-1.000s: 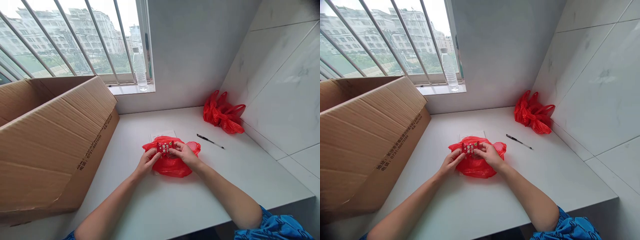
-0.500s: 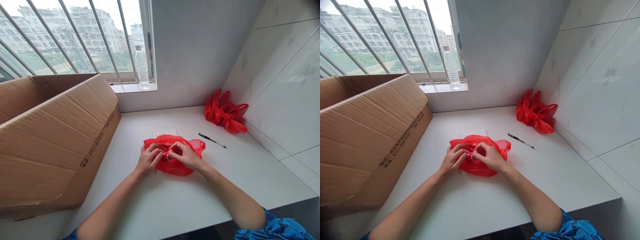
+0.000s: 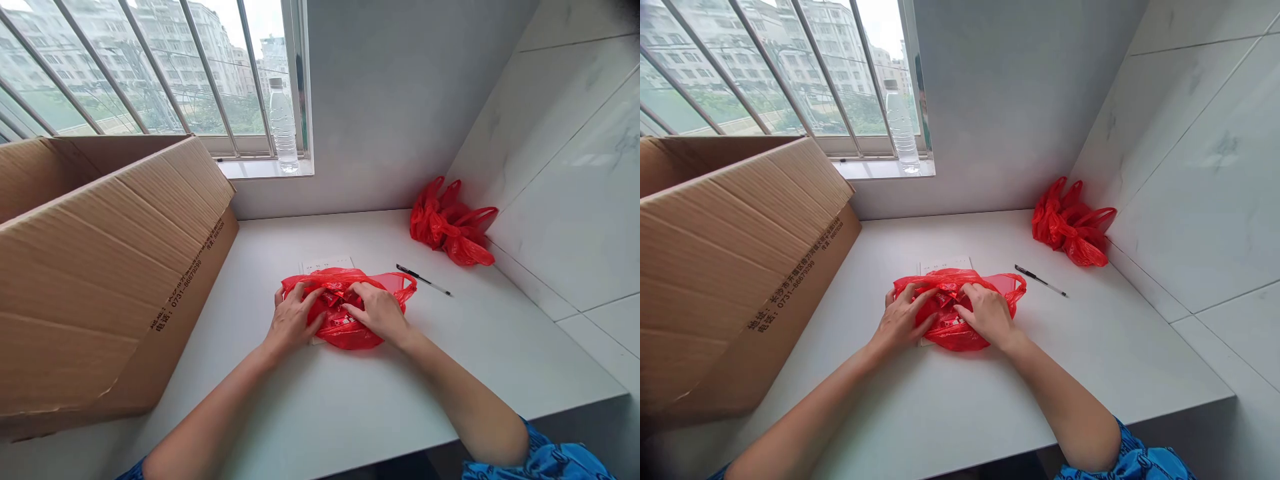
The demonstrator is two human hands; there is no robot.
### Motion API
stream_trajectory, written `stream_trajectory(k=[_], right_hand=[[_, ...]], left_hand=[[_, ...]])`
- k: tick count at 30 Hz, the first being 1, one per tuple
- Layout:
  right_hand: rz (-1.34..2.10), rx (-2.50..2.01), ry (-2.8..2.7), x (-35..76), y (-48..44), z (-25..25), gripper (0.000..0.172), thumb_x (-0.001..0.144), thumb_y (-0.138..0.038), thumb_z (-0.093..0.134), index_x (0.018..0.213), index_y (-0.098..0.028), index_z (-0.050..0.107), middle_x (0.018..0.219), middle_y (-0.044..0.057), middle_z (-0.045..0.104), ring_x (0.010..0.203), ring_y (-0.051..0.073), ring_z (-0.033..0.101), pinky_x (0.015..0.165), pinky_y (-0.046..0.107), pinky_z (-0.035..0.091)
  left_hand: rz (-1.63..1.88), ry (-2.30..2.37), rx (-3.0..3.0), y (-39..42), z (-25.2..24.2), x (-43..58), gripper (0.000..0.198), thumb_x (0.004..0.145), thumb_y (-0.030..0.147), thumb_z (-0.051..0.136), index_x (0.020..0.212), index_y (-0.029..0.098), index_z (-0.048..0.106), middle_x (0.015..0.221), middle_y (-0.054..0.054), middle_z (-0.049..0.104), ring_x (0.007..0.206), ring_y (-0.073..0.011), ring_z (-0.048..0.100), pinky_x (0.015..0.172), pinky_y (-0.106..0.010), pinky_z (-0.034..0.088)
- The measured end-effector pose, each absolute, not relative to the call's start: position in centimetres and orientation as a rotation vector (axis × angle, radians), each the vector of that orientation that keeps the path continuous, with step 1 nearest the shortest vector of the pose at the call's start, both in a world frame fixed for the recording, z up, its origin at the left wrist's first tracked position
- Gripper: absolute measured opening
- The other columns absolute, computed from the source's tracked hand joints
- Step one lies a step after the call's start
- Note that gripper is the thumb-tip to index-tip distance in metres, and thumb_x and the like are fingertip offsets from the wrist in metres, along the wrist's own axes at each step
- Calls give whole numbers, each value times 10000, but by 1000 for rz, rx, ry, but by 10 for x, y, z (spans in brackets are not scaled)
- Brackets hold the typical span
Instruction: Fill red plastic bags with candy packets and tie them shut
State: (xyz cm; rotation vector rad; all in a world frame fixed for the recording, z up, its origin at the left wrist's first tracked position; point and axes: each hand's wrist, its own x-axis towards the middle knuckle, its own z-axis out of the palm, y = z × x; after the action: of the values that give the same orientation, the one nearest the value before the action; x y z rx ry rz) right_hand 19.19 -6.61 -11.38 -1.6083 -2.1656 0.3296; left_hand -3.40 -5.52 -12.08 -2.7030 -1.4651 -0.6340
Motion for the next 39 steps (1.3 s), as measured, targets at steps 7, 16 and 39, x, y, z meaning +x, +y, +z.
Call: stream_trajectory(k=[7, 16, 39], right_hand=[[186, -1760, -2210, 189, -61, -114, 333, 923, -411, 585, 1189, -211, 578, 1005, 72, 680, 868, 234, 665, 610, 289, 416], [177, -1699, -2098, 190, -53, -118, 124, 963, -269, 495, 1040, -228, 583, 848, 15, 730, 737, 186, 678, 587, 271, 356], [174, -1614, -2265, 192, -58, -123, 352, 982, -252, 438, 1265, -283, 645, 998, 43, 696, 847, 181, 657, 637, 263, 445]], left_hand=[[-742, -1438, -2810, -53, -119, -35, 200, 951, 412, 525, 949, 265, 661, 1265, -56, 588, 1100, -238, 595, 1080, -495, 241], [-747, -1506, -2806, -47, -130, -36, 408, 880, 439, 631, 1255, 295, 558, 1350, -91, 545, 1200, -288, 556, 1069, -501, 280], [-826, -1615, -2863, -47, -130, -31, 527, 900, 448, 590, 1394, 306, 477, 1392, -98, 518, 1276, -306, 488, 1051, -499, 344]])
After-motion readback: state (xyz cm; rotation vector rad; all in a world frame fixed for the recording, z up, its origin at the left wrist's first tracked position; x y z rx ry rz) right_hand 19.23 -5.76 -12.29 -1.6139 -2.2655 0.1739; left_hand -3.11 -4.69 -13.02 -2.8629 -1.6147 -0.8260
